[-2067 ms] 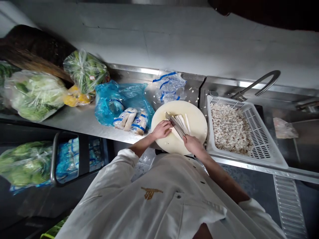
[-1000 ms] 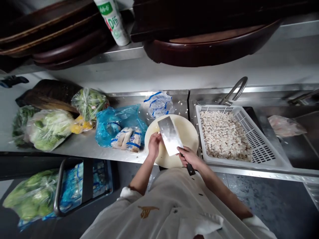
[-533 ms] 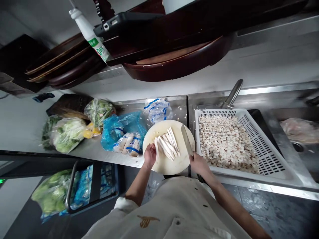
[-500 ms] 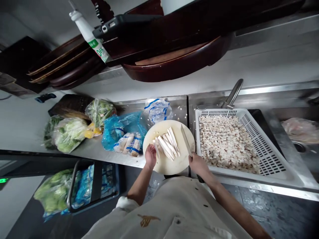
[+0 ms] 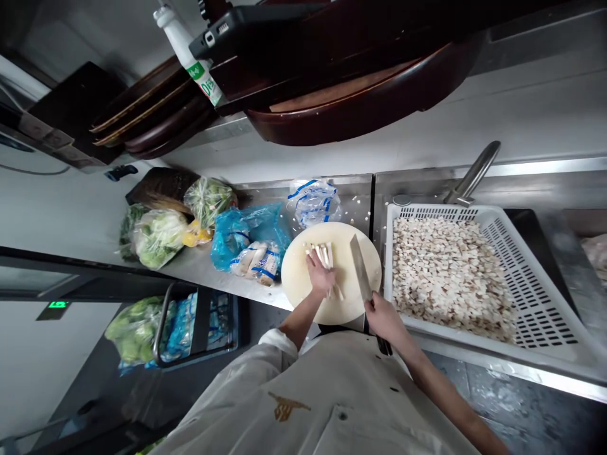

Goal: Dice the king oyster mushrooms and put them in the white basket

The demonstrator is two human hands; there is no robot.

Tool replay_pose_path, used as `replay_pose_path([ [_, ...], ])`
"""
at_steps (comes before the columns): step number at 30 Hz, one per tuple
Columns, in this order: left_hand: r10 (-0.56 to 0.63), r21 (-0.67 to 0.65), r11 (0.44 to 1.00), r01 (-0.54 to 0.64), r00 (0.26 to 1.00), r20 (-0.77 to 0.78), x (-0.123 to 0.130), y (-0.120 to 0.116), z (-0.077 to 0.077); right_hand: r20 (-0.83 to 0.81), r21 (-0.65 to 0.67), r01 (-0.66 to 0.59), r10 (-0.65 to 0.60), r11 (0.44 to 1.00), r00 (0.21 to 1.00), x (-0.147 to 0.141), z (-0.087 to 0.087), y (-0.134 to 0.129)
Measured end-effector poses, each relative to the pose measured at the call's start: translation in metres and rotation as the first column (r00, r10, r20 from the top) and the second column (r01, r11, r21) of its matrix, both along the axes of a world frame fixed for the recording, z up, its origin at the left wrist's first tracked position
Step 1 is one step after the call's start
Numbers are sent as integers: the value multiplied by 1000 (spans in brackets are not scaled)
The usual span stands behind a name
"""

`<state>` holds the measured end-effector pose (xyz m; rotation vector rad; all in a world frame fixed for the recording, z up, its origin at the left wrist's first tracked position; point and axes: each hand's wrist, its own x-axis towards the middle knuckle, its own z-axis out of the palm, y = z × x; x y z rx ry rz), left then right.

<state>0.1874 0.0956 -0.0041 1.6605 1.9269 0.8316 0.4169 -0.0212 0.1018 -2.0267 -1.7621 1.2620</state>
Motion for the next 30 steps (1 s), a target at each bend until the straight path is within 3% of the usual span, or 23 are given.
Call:
replay_pose_path([
  [2,-239,-72,969,236,971,-29,-16,12,9,147,24,-2,-1,1000,989,6,4,5],
  [3,-382,-104,920,378,924,-27,-26,20,15,194,13,-23,21,1000,981,7,7,9],
  [5,-637,-145,765,628,771,-25,-49,38,30,262,-9,-76,75,997,962,5,12,19],
  [7,-747,-191,660,726,661,-71,-69,51,41,303,-6,-122,118,993,946,-2,16,30],
  [9,-735,-262,676,689,656,-173,-78,52,45,314,4,-162,152,987,937,-13,18,39],
  [11,-666,-308,745,591,688,-289,-76,43,43,304,-4,-204,196,979,932,-24,17,45],
  [16,-497,-231,867,441,750,-436,-48,17,28,355,-2,-195,183,981,917,-39,10,50],
  [21,-511,-218,858,465,732,-450,-41,26,29,406,-1,-251,230,968,884,-41,10,53],
  [27,-532,-200,845,495,746,-401,-60,23,30,449,59,-234,184,970,874,-30,37,57],
  [30,-526,-155,845,512,739,-422,-62,16,25,447,61,-253,200,965,872,-41,41,58],
])
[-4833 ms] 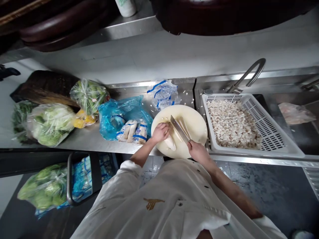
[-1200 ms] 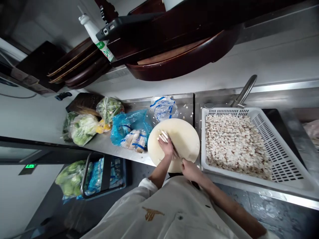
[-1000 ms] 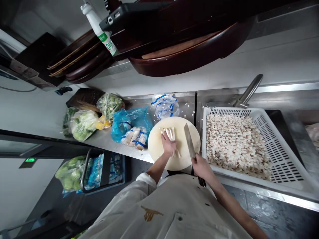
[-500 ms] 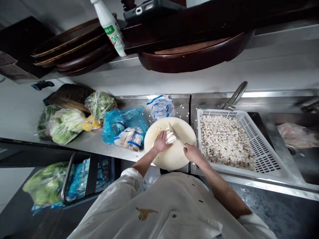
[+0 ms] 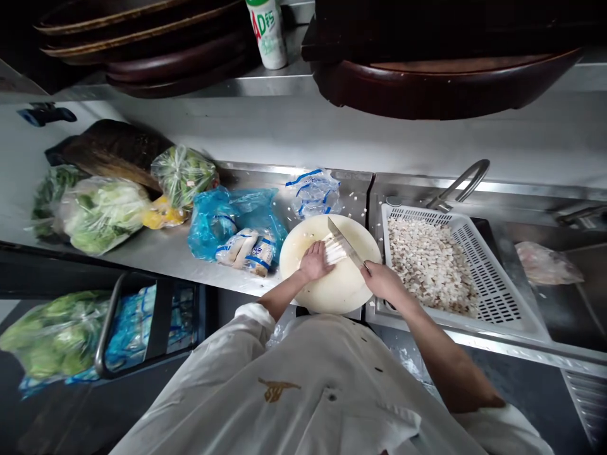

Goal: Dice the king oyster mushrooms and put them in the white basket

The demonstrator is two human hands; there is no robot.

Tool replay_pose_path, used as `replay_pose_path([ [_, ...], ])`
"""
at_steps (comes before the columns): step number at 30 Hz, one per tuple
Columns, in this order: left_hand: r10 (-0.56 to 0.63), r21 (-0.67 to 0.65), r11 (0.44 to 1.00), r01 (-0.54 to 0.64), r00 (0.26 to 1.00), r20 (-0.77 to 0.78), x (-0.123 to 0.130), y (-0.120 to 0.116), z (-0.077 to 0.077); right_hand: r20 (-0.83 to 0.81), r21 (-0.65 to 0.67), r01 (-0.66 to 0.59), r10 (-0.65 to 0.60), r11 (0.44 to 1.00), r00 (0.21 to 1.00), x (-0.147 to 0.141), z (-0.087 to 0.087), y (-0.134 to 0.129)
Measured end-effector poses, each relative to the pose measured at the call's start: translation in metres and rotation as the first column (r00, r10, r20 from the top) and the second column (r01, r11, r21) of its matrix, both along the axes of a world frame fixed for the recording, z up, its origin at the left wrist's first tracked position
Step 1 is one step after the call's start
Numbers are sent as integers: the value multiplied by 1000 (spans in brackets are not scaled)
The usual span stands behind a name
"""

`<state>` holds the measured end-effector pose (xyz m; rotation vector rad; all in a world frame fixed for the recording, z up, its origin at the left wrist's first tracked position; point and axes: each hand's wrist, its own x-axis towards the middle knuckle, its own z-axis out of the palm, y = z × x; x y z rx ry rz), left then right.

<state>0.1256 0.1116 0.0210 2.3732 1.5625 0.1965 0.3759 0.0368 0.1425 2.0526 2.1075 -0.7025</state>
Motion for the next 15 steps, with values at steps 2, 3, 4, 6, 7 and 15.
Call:
replay_pose_path([
  [2,-12,22,1000,12,1000,-11,1,-2,-2,23,-41,3,-2,999,1000,-13,-4,4],
  [3,-15,24,1000,16,1000,-20,2,-2,-1,40,-70,11,-8,997,999,-20,-7,8],
  [4,-19,21,1000,20,999,-28,2,-2,0,55,-95,20,-15,995,998,-24,-9,12],
  [6,-28,6,1000,29,999,-33,-1,0,4,69,-111,30,-22,993,997,-28,-10,19],
  [7,-31,-1,1000,31,999,-29,-3,1,6,66,-99,27,-21,995,998,-27,-9,21],
  [15,-48,35,998,47,999,17,-18,-6,9,62,-81,34,-29,996,998,-35,-7,12],
])
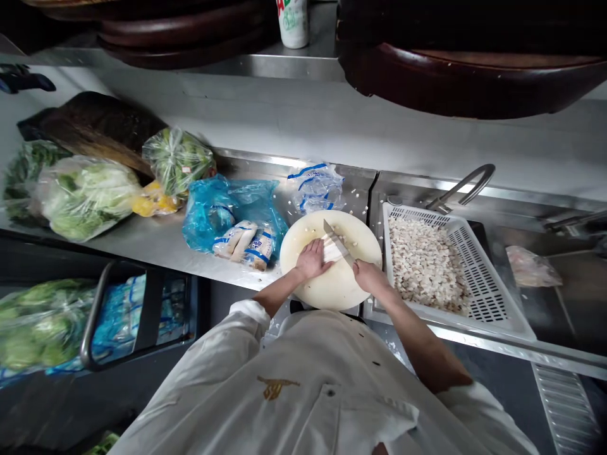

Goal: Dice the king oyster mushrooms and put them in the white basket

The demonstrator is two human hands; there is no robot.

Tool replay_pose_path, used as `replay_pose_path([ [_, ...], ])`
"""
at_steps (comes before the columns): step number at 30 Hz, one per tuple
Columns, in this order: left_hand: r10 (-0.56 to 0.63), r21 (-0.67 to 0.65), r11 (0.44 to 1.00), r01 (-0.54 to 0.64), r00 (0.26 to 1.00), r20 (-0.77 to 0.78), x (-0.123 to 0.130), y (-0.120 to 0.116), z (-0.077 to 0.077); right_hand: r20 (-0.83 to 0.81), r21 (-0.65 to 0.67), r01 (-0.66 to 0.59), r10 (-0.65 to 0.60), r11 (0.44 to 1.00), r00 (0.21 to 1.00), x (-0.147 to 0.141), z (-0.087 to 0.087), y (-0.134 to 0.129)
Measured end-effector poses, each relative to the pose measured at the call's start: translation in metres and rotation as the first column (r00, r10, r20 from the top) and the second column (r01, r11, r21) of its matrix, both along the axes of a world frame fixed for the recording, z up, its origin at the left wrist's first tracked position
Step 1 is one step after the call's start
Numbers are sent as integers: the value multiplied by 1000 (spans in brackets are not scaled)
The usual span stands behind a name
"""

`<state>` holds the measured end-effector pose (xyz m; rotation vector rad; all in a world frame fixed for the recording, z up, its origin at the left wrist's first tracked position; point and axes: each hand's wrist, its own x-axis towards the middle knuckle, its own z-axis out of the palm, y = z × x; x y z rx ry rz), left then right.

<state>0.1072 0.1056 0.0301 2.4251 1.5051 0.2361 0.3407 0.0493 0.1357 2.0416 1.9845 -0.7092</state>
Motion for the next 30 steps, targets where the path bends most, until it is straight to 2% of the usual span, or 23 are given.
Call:
replay_pose_path([
  [3,-5,-19,1000,5,1000,-17,-3,-1,1,15,-58,25,-25,998,1000,-9,-2,3],
  [8,-23,-8,1000,23,1000,15,-11,-6,2,-10,27,9,-8,1000,1000,-9,0,1],
  [13,-5,-12,1000,5,999,35,-14,-8,2,7,-71,18,-18,997,1000,-21,0,1],
  [19,-76,-22,997,80,983,168,-30,-11,-3,-4,3,13,-13,1000,1000,-24,6,-5],
  [24,-86,-12,996,90,980,179,-36,-14,-8,-13,-97,40,-41,994,999,-38,-1,-3],
  [28,-124,-5,992,129,960,253,-45,-12,-7,-8,-7,11,-11,1000,1000,-38,-1,-4],
  [30,-146,13,989,149,942,303,-50,-13,-9,-11,-3,7,-7,1000,1000,-40,-1,-7],
])
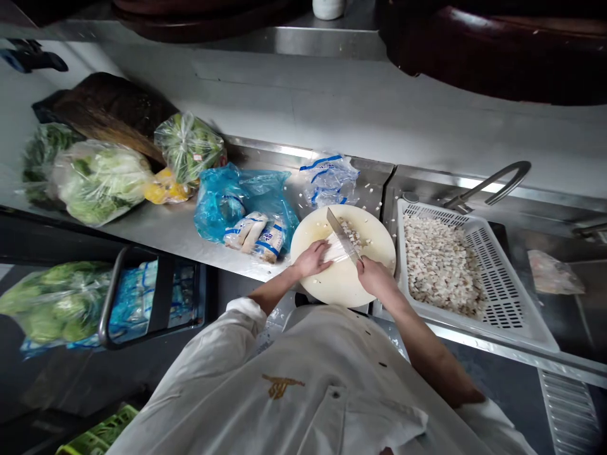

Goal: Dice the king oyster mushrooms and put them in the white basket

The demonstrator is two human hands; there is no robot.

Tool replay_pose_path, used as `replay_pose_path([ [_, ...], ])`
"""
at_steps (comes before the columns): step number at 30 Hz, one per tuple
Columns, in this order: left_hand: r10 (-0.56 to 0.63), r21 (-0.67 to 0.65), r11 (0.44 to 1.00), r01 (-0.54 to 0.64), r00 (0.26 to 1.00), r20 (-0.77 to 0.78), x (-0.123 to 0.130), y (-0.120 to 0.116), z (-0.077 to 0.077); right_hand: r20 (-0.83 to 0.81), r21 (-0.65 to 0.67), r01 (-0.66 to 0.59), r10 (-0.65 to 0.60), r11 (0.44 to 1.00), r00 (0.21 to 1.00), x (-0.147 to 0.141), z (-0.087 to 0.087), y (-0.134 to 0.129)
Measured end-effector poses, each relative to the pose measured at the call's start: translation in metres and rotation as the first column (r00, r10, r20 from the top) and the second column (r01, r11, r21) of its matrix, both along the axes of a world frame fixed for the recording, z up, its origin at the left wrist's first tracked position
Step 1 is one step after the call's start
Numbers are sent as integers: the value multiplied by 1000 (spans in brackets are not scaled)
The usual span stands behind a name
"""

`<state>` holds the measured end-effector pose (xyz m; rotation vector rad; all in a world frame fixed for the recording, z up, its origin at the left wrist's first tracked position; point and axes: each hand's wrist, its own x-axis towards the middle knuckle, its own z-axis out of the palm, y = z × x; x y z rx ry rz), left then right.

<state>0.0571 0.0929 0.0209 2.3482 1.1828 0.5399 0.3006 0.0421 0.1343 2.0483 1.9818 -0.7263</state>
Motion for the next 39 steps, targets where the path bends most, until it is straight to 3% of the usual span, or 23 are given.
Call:
replay_pose_path([
  [5,-27,13,1000,26,999,37,-6,0,-4,38,-87,41,-38,995,999,-13,-2,2],
  [10,-93,21,996,92,994,53,-13,3,0,4,-4,5,-5,1000,1000,-17,-2,0],
  [15,-106,-6,994,107,994,18,-16,3,4,34,-83,55,-52,995,998,-25,-3,-3],
  [20,-152,3,988,152,988,9,-21,1,4,17,-27,15,-15,1000,1000,-28,3,-8],
  [25,-150,1,989,150,989,-1,-23,2,3,24,-102,48,-46,994,999,-39,1,-7],
  [30,-181,11,983,181,983,24,-26,3,7,30,-38,16,-15,999,999,-39,5,-11],
  [35,-141,23,990,141,990,-6,-23,-2,2,3,-122,55,-55,991,999,-50,2,-14],
  [39,-193,9,981,193,981,3,-28,0,2,-20,-73,28,-30,997,999,-53,4,-11],
])
